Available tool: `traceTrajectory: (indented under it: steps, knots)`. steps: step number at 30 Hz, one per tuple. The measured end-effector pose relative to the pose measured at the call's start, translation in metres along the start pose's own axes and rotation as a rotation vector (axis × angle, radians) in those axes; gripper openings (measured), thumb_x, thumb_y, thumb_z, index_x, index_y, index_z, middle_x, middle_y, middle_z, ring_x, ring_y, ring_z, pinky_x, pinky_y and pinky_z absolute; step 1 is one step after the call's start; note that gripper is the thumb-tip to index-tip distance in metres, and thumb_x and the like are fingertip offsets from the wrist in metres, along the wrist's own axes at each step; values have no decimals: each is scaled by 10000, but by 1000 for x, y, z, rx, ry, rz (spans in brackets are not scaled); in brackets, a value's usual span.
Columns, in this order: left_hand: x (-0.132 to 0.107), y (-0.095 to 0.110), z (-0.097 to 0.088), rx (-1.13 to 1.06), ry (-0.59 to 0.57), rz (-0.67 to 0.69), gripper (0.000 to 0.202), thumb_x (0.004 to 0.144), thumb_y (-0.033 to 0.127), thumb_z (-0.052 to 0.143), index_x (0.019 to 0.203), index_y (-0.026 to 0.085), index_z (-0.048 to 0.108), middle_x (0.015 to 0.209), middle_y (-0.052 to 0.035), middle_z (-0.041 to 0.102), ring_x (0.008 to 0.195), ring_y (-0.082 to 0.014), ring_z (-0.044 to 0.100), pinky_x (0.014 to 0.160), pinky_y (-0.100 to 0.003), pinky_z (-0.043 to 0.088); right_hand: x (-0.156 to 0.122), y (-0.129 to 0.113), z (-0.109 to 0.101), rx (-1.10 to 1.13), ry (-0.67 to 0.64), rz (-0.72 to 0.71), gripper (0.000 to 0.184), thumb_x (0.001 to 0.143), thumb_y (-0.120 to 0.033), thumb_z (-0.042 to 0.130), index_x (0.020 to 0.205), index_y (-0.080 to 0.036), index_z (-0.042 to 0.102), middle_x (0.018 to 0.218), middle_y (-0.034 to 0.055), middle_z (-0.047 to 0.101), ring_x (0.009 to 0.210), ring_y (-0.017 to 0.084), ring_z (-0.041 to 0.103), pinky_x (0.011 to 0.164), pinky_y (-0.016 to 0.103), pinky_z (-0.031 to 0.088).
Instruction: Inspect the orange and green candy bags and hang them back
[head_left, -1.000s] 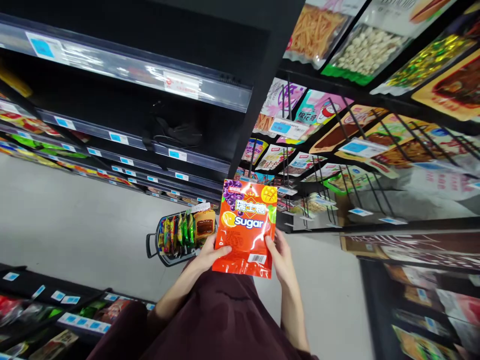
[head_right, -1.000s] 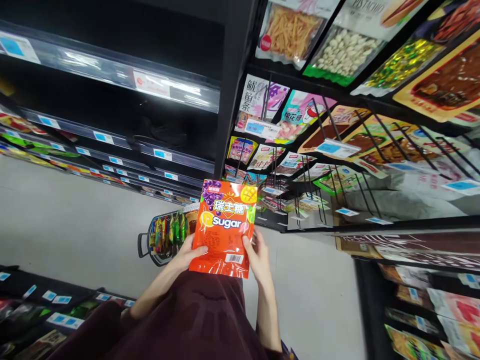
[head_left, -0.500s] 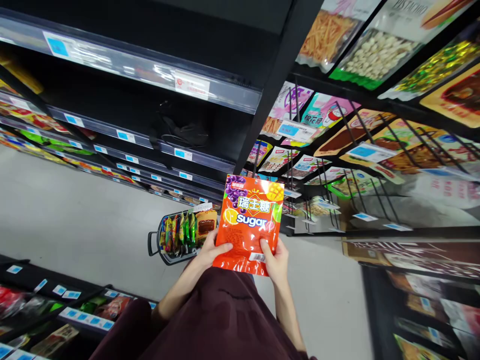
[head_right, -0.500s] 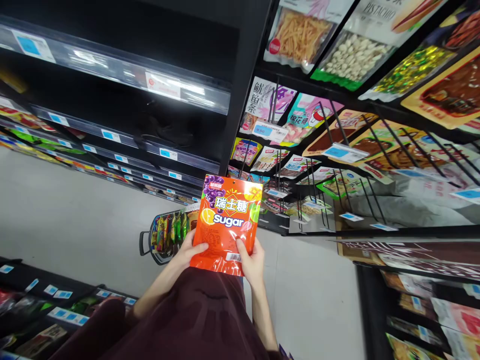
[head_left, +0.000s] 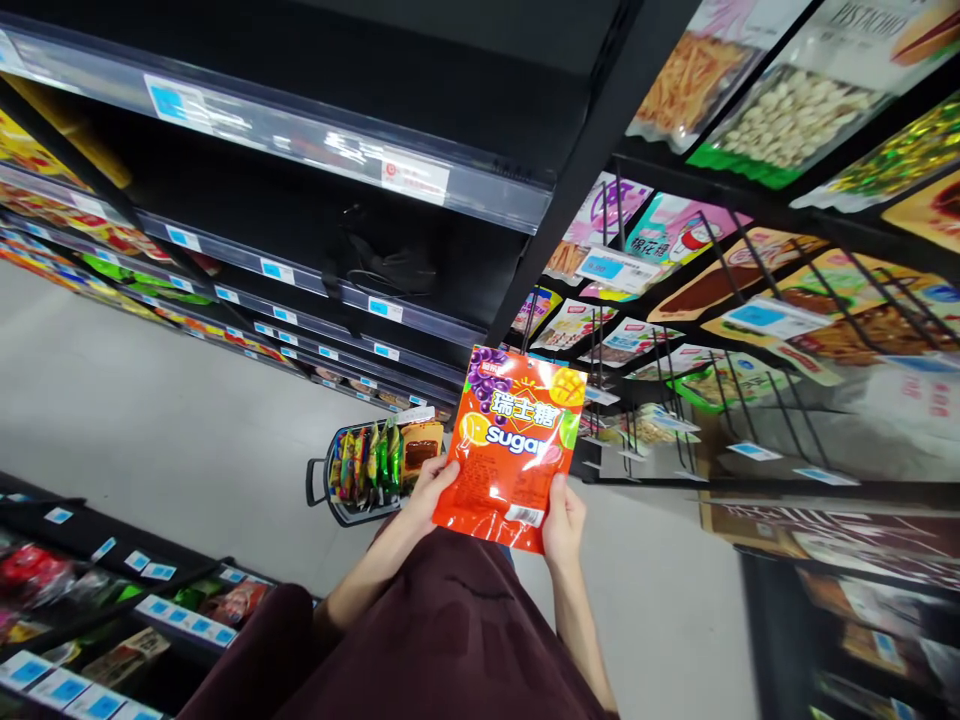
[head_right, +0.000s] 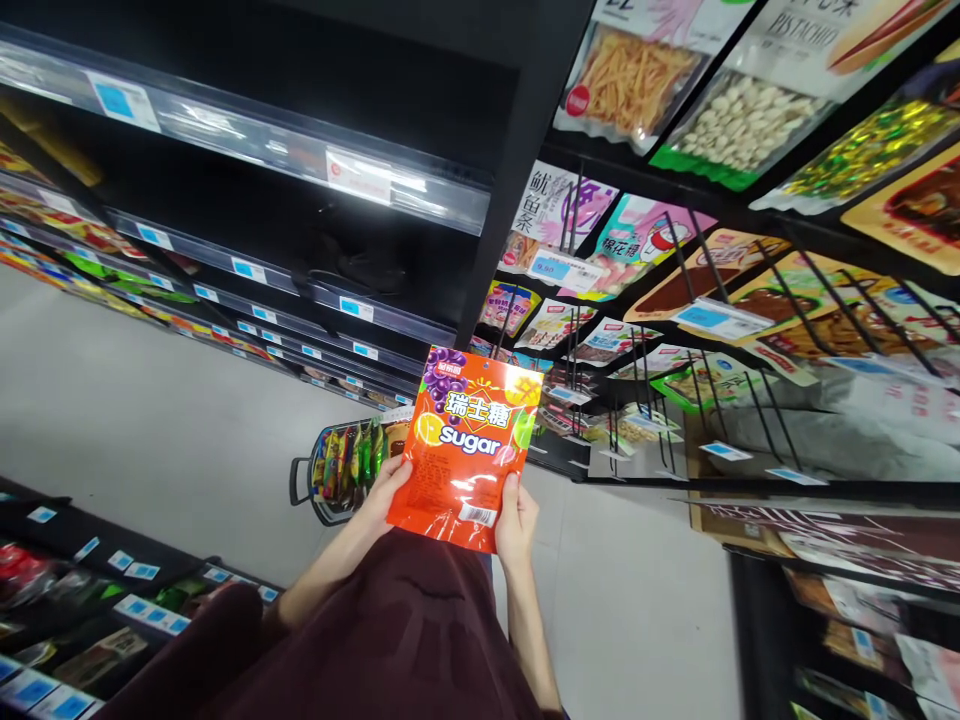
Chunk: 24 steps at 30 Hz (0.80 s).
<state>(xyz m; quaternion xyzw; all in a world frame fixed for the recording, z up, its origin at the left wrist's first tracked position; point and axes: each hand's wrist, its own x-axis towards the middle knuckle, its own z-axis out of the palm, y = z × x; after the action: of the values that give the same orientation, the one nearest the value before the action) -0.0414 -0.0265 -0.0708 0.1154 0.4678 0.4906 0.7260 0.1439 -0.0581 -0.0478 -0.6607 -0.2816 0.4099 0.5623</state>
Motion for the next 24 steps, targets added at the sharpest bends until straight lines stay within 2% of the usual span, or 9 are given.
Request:
traceTrajectory:
  steps: [4, 13, 19, 24]
  knots:
    - [-2, 2, 0, -10, 5, -5, 533, 473, 500, 933, 794, 170, 665, 825, -24, 706, 755, -227, 672, 716, -359, 531, 3, 3, -4, -60, -34, -4, 578, 822, -685, 558, 625, -144, 610, 613, 54, 639, 536, 163, 531, 506, 272, 430]
    - [2, -2, 0, -50, 16, -64, 517, 486, 444, 945, 831, 180, 663, 835, -9, 710, 770, -204, 671, 741, -345, 530, 5, 16, -10, -103, -14, -28, 584, 837, -630, 576, 495, -193, 391, 468, -29, 416, 448, 93, 334, 433, 243, 273]
    - [3, 1, 6, -16, 5, -71, 494, 513, 441, 937, 841, 180, 675, 878, -26, 719, 784, -208, 686, 737, -329, 539, 4, 13, -8, -120, -9, -2, 594, 835, -660, 550, 497, -187, 430, 481, -6, 450, 462, 104, 351, 433, 247, 299]
    - [1, 3, 10, -12, -64, -83, 450, 546, 458, 921, 823, 169, 717, 850, -58, 742, 763, -224, 700, 712, -317, 550, 3, 11, -5, -124, 16, -8, 608, 823, -679, 546, 485, -195, 399, 466, -15, 410, 451, 99, 318, 420, 250, 283]
